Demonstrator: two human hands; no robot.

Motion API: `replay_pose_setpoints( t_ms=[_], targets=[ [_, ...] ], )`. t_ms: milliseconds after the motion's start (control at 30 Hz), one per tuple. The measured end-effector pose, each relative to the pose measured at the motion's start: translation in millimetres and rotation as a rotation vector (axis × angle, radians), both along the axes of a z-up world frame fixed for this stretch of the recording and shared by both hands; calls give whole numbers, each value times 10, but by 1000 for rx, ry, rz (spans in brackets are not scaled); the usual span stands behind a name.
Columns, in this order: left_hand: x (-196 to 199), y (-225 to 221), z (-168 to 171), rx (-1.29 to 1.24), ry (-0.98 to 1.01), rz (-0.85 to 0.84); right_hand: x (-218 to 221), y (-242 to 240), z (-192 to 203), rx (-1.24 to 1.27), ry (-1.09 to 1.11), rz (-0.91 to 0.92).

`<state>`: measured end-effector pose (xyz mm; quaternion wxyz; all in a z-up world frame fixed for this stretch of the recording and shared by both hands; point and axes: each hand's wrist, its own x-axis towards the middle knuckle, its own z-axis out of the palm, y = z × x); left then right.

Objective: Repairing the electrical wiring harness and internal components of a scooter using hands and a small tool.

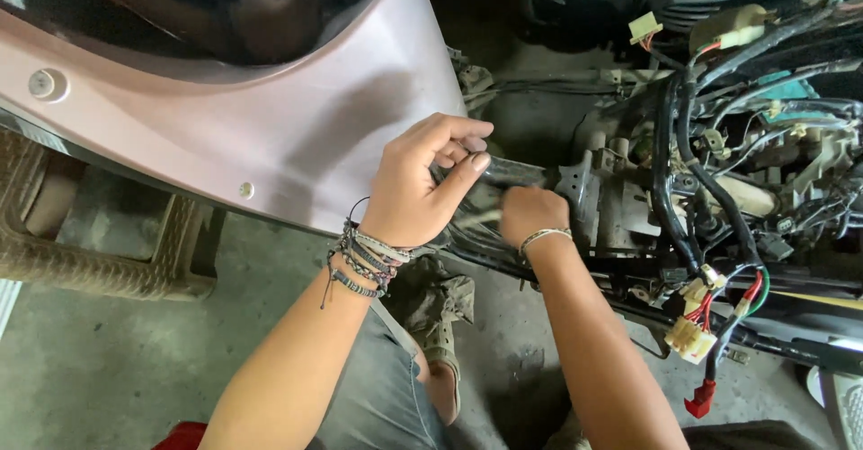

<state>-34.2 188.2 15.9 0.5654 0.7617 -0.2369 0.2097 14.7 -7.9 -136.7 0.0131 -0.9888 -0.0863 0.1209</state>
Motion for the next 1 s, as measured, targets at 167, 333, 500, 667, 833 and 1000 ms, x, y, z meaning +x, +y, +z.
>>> replay_pose_setpoints(
  t_ms=[167,333,500,667,833,1000],
  targets=[
    [-50,42,-5,9,34,-9,-113,-50,167,17,-58,-56],
    [-13,46,-15,12,25,12,-18,-218,-187,-152,-43,-75],
    [-59,16,53,21,11,2,-159,-206,93,-26,-463,-86],
    [-56,-37,40,25,6,-23,-76,-445,-112,-63,-111,-69],
    [-97,-49,67,46,2,-37,-178,-477,80,-124,-90,-101],
    [-105,-49,97,43,9,-28,-211,-531,432,39,-142,-170]
  ],
)
